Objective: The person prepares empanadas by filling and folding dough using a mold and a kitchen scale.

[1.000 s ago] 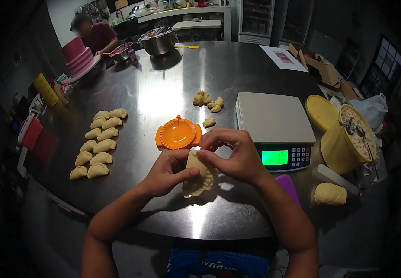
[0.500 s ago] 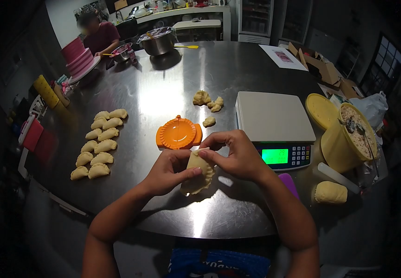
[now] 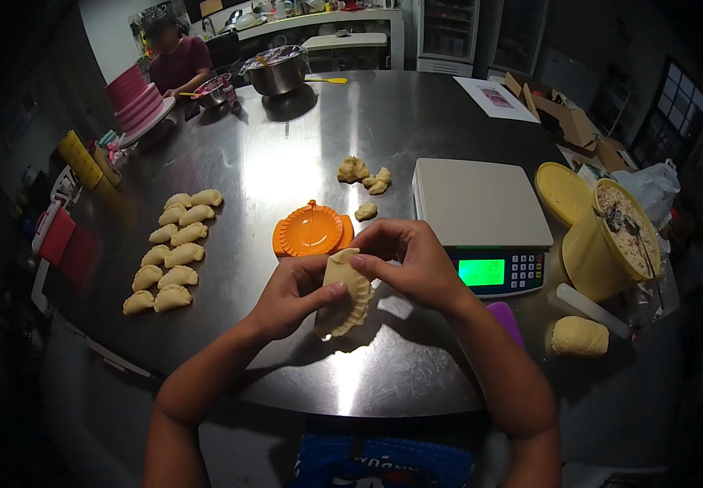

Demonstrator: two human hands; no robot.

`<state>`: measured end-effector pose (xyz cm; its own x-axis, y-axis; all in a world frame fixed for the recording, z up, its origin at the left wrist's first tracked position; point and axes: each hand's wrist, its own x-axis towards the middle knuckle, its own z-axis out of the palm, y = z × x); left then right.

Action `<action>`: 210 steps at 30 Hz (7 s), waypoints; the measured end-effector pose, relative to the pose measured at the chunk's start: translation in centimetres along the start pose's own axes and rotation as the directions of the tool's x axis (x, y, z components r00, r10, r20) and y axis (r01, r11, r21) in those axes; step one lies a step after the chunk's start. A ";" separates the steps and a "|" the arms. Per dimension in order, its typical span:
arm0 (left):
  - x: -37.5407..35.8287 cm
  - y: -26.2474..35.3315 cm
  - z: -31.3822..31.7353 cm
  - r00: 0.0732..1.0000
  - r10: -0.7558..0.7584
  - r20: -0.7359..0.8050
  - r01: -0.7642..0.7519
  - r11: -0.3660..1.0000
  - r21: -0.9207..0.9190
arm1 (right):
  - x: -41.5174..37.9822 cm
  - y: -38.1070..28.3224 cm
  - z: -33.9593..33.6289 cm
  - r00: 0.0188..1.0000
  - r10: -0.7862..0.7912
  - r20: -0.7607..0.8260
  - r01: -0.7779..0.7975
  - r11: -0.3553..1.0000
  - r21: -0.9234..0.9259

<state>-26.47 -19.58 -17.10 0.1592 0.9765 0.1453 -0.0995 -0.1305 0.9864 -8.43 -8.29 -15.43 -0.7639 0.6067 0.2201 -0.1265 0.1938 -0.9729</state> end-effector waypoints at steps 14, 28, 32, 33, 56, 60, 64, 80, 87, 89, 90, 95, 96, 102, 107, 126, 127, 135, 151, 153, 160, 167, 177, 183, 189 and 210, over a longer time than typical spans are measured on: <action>-0.2 -1.2 -0.3 0.997 0.050 -0.061 -0.043 0.991 0.124 | -0.2 -1.0 1.2 0.865 -0.493 0.098 0.477 0.743 -0.469; -0.5 -1.1 0.0 0.989 0.121 -0.083 -0.097 0.965 0.243 | -0.2 0.1 1.9 0.952 -0.291 -0.098 0.280 0.954 -0.109; -0.5 -0.4 1.2 0.962 0.189 -0.197 -0.153 0.971 0.185 | -0.2 0.1 1.5 0.991 -0.130 -0.041 0.127 0.989 -0.080; -0.5 -0.4 1.1 0.961 0.194 -0.197 -0.151 0.965 0.215 | -0.2 0.0 1.5 0.990 -0.135 -0.032 0.130 0.985 -0.111; -0.3 -0.3 0.6 0.978 0.074 -0.194 -0.064 0.996 0.057 | -0.3 0.0 0.9 0.987 -0.156 -0.025 0.151 0.980 -0.130; -0.2 -0.4 0.3 0.981 0.013 -0.193 -0.013 1.000 0.000 | -0.2 -0.1 1.0 0.937 -0.349 0.005 0.334 0.893 -0.303; -0.2 -0.2 0.4 0.982 0.005 -0.190 -0.015 0.999 -0.051 | -0.1 -0.2 1.6 0.908 -0.419 0.011 0.389 0.834 -0.391; -0.4 -0.1 0.6 0.986 0.049 -0.161 -0.046 0.999 0.019 | -0.4 -1.0 1.1 0.997 0.077 -0.012 -0.077 0.997 0.020; -0.3 -0.4 0.7 0.985 0.040 -0.170 -0.034 0.999 0.037 | -0.4 -1.3 0.9 0.996 0.089 -0.017 -0.090 0.992 -0.085; -0.3 -0.6 0.7 0.985 0.036 -0.171 -0.030 0.999 0.037 | -0.5 -1.1 0.9 0.999 0.031 -0.029 -0.036 0.987 -0.158; -0.3 -0.6 0.9 0.983 0.018 -0.181 -0.019 1.000 -0.003 | -0.5 -0.9 1.0 0.999 -0.028 -0.038 0.018 0.973 -0.231; -0.4 -0.3 1.0 0.982 -0.016 -0.187 0.025 0.999 0.047 | -0.6 -0.6 1.2 0.996 -0.078 -0.037 0.065 0.959 -0.277; -0.4 -0.6 1.0 0.980 -0.012 -0.201 0.018 1.000 0.024 | -0.6 -0.6 1.3 0.997 -0.067 -0.026 0.057 0.959 -0.278; -0.3 -0.7 1.1 0.971 0.012 -0.240 -0.017 1.000 -0.021 | -0.3 -0.8 0.8 0.999 0.053 0.003 -0.052 0.996 -0.077; -0.3 -0.6 0.9 0.971 0.012 -0.239 -0.021 0.999 -0.034 | -0.2 -0.3 0.4 1.000 -0.028 0.008 0.029 0.992 -0.122; -0.4 -0.6 0.8 0.969 0.047 -0.241 -0.070 0.994 -0.087 | -0.6 -1.0 1.9 0.859 -0.510 0.046 0.474 0.759 -0.446; -0.4 -0.7 0.9 0.966 0.065 -0.251 -0.087 0.993 -0.077 | -0.5 -0.8 1.8 0.858 -0.511 0.046 0.475 0.759 -0.445; -0.5 -0.5 1.2 0.960 0.115 -0.257 -0.130 0.991 -0.042 | -0.4 -0.3 1.2 0.988 -0.064 -0.138 0.067 0.998 0.020; -0.4 -0.8 1.3 0.963 0.078 -0.259 -0.089 0.996 -0.030 | -0.7 -0.7 1.7 0.976 -0.208 -0.058 0.159 0.877 -0.454; -0.4 -0.7 1.3 0.962 0.069 -0.264 -0.082 0.996 -0.039 | -0.8 -1.1 2.1 0.968 -0.238 -0.076 0.177 0.869 -0.463; -0.4 -0.5 0.7 0.951 0.057 -0.304 -0.090 0.991 -0.095 | -0.2 -0.7 1.8 0.992 -0.054 -0.117 0.049 0.998 -0.046; -0.1 -0.8 0.9 0.958 0.000 -0.288 -0.037 0.992 -0.123 | -0.1 0.4 0.9 0.978 -0.190 -0.089 0.162 0.954 -0.253; -0.4 -0.8 0.7 0.959 -0.076 -0.271 0.026 0.982 -0.185 | -0.2 -0.4 1.6 0.865 -0.501 0.034 0.442 0.726 -0.527; -0.3 -1.0 0.7 0.960 -0.074 -0.271 0.020 0.980 -0.198 | -0.2 -0.2 1.7 0.852 -0.523 0.025 0.449 0.706 -0.548; -0.4 -1.1 0.8 0.960 -0.053 -0.276 -0.002 0.981 -0.195 | -0.1 0.3 1.3 0.882 -0.471 -0.010 0.429 0.813 -0.394; -0.7 -0.5 1.5 0.968 0.057 -0.243 -0.102 0.979 -0.176 | -0.4 -0.5 0.4 0.992 0.129 0.004 -0.129 0.991 -0.017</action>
<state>-25.08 -20.41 -17.62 -0.0902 0.9798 0.1784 -0.2869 -0.1971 0.9374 -8.28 -8.95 -15.11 -0.7763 0.6236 0.0922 -0.0158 0.1270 -0.9918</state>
